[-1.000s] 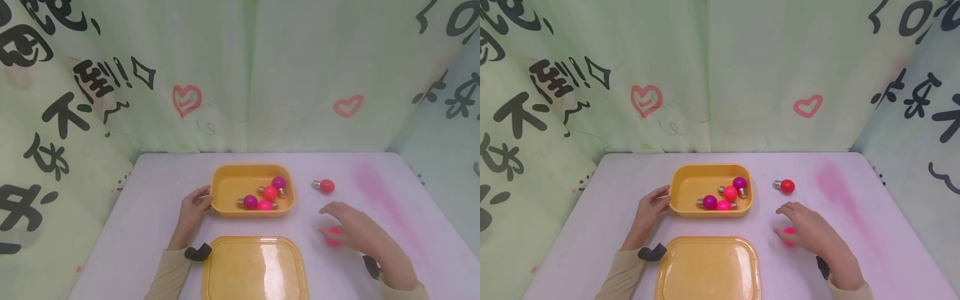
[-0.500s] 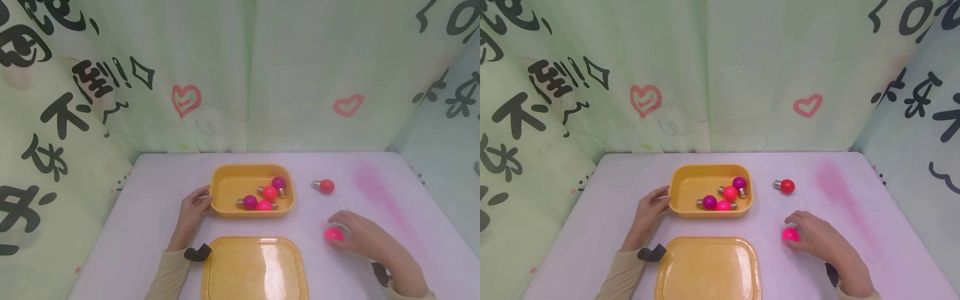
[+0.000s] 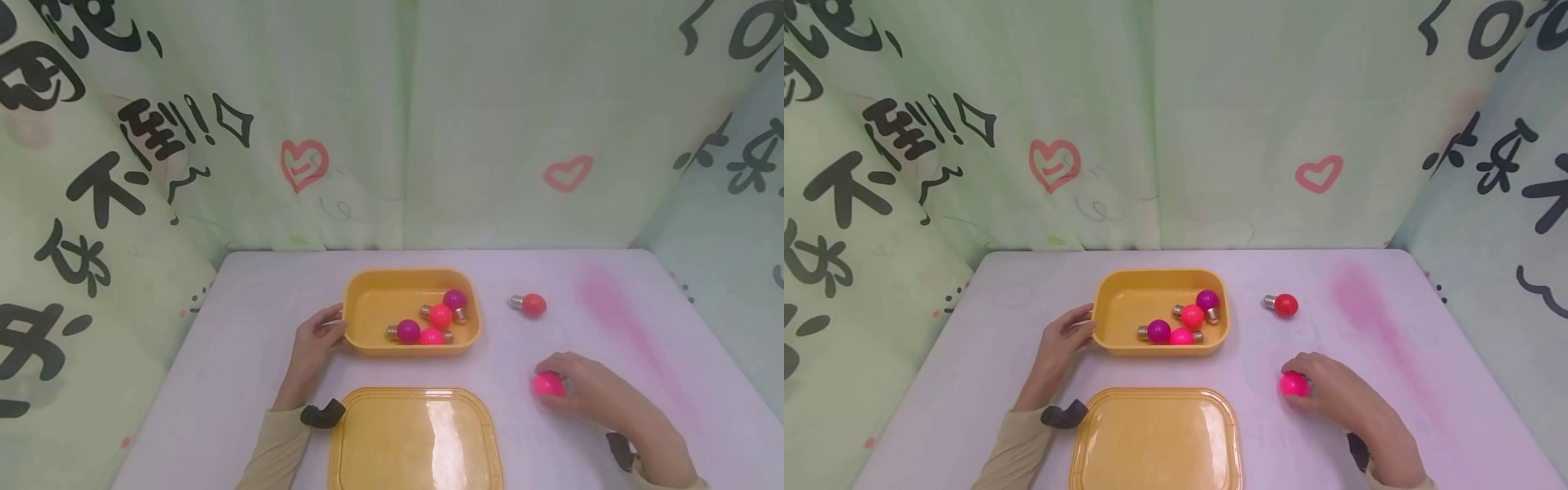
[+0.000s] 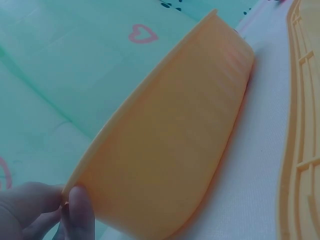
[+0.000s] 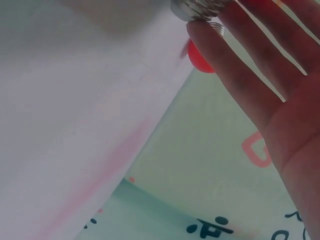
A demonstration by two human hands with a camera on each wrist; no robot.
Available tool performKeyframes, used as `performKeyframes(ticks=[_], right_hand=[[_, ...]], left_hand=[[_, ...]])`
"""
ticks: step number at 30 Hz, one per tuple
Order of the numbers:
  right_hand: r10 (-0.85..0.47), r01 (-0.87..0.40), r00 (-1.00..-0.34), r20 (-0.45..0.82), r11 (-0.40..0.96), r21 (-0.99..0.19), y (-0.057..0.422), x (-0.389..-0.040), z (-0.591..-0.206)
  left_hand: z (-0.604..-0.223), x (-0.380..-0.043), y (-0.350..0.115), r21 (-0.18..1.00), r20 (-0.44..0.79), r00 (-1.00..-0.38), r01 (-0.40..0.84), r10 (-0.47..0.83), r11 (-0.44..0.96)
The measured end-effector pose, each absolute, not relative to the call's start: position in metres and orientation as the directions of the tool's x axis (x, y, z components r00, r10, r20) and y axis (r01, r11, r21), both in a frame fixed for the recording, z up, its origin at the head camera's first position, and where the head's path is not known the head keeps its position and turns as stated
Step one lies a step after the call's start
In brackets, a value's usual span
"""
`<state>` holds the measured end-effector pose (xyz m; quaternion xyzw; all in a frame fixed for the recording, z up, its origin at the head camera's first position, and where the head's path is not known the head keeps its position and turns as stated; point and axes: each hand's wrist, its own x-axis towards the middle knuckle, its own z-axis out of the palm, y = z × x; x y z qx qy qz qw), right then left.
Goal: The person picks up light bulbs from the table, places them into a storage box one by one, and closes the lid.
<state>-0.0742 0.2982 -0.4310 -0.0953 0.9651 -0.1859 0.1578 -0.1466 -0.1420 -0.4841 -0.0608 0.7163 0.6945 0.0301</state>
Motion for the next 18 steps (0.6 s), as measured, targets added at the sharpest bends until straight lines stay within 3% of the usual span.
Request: performKeyframes(ticks=[10,18], right_hand=[[-0.3,-0.223,-0.943,-0.148,0.894,-0.389,0.294,-0.074,-0.425],[-0.289,-0.209,-0.943,-0.163,0.898,-0.387,0.281,-0.081,-0.416]], left_hand=[[-0.485,-0.146,-0.143,0.992,-0.118,-0.992,-0.119,-0.051,0.027],[-0.484,-0.146,-0.141,0.992,-0.121,-0.992,-0.123,-0.042,0.043]])
